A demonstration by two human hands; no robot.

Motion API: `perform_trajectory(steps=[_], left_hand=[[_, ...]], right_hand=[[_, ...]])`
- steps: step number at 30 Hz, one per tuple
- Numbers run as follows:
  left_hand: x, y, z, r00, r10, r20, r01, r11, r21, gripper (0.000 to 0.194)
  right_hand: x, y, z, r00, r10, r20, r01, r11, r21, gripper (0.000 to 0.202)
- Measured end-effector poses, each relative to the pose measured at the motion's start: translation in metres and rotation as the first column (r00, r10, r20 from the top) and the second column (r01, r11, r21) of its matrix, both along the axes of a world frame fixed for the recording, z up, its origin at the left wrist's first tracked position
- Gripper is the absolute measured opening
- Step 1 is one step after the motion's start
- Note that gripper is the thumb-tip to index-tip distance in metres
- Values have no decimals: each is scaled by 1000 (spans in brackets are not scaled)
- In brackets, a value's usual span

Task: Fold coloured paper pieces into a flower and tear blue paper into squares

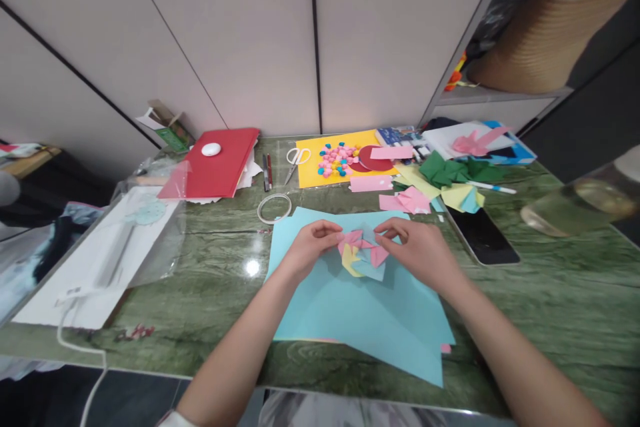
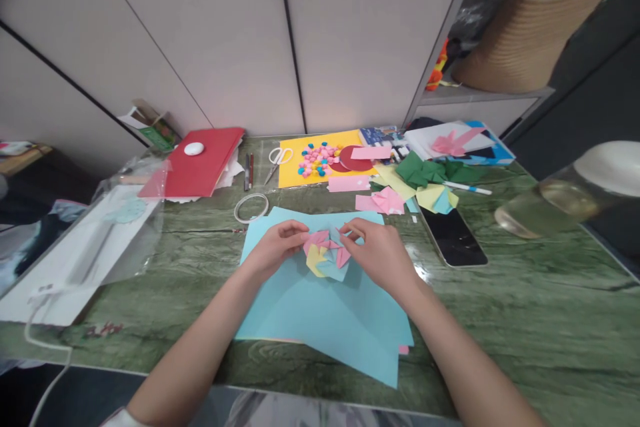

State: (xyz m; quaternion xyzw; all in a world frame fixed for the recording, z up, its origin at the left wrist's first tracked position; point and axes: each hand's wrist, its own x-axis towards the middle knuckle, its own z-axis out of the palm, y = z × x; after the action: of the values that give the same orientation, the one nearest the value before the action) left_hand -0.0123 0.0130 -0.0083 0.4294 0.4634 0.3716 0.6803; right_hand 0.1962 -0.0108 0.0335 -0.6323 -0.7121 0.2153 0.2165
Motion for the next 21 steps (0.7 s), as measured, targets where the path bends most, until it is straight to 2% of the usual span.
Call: perform_trajectory(steps=[9,13,21], left_hand=[[-6,3,0,990,-118,-74,110,989,-96,32],[-4,3,-2,984,-123,-130,115,991,-70,32],[-6,4,-3,990,-106,-95,108,994,17,31]], right_hand=[[2,-3,-3,995,38,90,-42,998,44,19],[1,-6,-4,996,55,76,-59,997,51,19],[1,-7,-3,996,43,82,-46,998,37,18]])
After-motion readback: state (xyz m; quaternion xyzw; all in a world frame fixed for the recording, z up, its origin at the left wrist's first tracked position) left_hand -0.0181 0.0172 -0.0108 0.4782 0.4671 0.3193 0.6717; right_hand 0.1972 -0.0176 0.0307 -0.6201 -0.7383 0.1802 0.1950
